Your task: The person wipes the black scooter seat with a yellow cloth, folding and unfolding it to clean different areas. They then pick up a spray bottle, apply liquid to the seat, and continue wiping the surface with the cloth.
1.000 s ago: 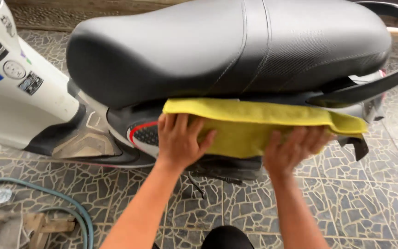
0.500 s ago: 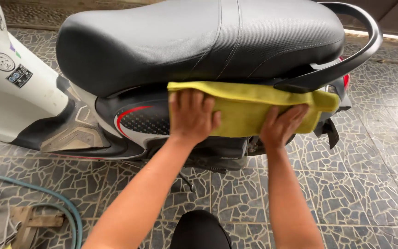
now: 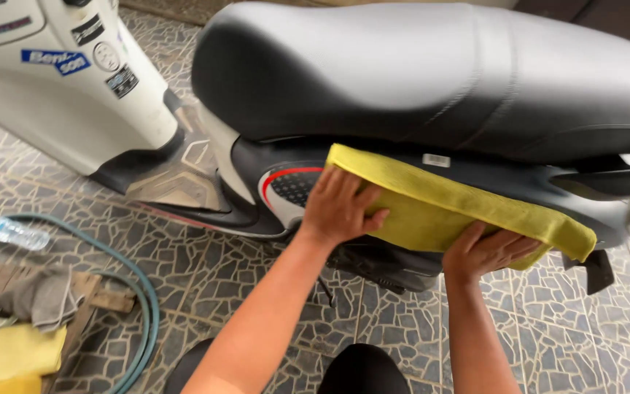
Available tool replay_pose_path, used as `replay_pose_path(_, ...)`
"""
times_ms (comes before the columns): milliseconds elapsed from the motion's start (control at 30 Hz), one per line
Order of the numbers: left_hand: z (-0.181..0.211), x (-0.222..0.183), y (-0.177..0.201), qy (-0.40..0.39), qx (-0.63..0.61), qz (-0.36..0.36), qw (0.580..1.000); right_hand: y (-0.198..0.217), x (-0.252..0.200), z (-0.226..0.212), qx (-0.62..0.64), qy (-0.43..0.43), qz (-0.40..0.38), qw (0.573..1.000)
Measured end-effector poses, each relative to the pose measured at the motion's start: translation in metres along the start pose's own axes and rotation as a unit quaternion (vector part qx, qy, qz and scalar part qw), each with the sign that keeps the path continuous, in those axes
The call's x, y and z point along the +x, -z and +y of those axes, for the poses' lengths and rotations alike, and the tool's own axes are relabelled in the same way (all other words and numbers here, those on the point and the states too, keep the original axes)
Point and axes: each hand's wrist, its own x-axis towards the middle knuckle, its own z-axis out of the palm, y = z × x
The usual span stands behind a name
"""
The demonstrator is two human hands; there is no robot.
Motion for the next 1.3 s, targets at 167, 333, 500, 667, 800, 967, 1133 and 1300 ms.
replay_pose_path(167,-0.056,-0.008,0.023,0.059,-0.046,0.019,0.997,0.058,0.059,-0.145,-0.022,0.216,0.06,0.974)
replay_pose_path(333,-0.082,-0.038,0.023,0.128,-0.075,0.087,0.985,0.058,0.056,-0.201,-0.036,0.336,0.042,0.94)
replay_pose_path(500,-0.116,-0.092,0.005,0.16,-0.112,0.103,0.975,0.044,0.02,-0.23,-0.034,0.348,0.051,0.935)
replay_pose_path(667,-0.185,-0.113,-0.001,0.169,-0.161,0.041,0.972,0.015,-0.001,-0.258,-0.104,0.369,0.037,0.923)
replay_pose_path(800,-0.198,-0.127,-0.011,0.247,-0.164,0.074,0.952,0.014,-0.013,-0.298,-0.139,0.4,0.021,0.906)
replay_pose_path(967,-0.14,-0.217,-0.06,0.297,-0.062,0.086,0.949,-0.027,-0.064,-0.257,-0.076,0.463,0.066,0.88)
replay_pose_path(1133,-0.073,-0.261,-0.056,0.28,-0.007,0.002,0.96,-0.034,-0.082,-0.187,-0.015,0.516,0.096,0.851)
replay_pose_path(1300,-0.071,-0.224,-0.057,0.208,0.017,-0.031,0.978,0.002,-0.025,-0.115,-0.066,0.517,0.103,0.847)
